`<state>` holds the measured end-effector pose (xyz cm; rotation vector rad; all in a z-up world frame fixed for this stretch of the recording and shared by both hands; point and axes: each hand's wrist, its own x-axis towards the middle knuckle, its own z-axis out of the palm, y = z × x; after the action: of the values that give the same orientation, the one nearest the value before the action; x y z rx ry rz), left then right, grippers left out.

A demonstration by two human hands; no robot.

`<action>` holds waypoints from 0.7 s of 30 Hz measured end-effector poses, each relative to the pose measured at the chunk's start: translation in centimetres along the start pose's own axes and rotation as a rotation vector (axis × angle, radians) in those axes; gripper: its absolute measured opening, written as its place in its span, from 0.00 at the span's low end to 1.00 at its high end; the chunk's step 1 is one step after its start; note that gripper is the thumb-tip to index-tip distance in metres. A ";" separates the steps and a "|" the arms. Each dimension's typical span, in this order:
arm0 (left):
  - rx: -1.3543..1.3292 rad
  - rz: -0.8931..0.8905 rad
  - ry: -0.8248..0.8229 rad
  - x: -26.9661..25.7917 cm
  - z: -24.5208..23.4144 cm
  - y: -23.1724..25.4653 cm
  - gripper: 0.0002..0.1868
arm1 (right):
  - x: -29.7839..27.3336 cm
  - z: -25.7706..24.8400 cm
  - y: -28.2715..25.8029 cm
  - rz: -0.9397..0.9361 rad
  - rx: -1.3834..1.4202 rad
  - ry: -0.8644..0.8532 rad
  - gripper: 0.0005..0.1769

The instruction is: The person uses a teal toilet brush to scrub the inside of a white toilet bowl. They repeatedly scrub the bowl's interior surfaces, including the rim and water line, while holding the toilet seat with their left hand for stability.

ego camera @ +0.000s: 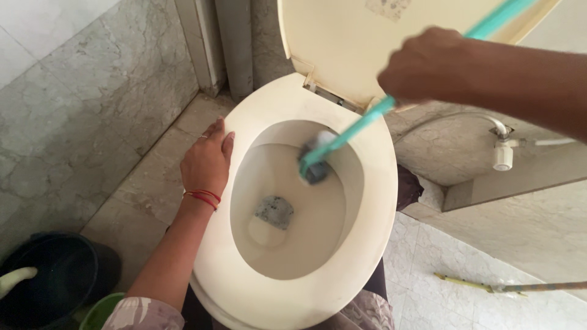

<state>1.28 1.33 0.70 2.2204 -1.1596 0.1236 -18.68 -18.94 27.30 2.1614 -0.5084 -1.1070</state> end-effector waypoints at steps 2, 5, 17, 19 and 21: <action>-0.006 0.003 -0.005 -0.1 -0.1 0.1 0.23 | -0.7 0.7 -0.5 0.021 0.137 -0.126 0.09; 0.012 -0.051 -0.063 -0.3 -0.2 0.5 0.23 | -1.1 0.3 -1.2 0.032 0.347 -0.423 0.16; 0.033 -0.051 -0.044 0.1 0.0 0.2 0.23 | -0.3 -3.8 -4.7 -0.319 0.045 0.279 0.25; 0.044 -0.033 -0.029 -0.2 0.0 0.1 0.23 | -0.4 -4.1 -5.6 -0.387 -0.150 0.327 0.29; 0.044 -0.017 -0.016 -0.1 0.0 0.2 0.22 | -0.5 -4.0 -5.5 -0.372 -0.234 0.317 0.32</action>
<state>1.12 1.34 0.78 2.2733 -1.1569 0.1261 -15.42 -13.17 25.50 2.2121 0.1661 -0.9269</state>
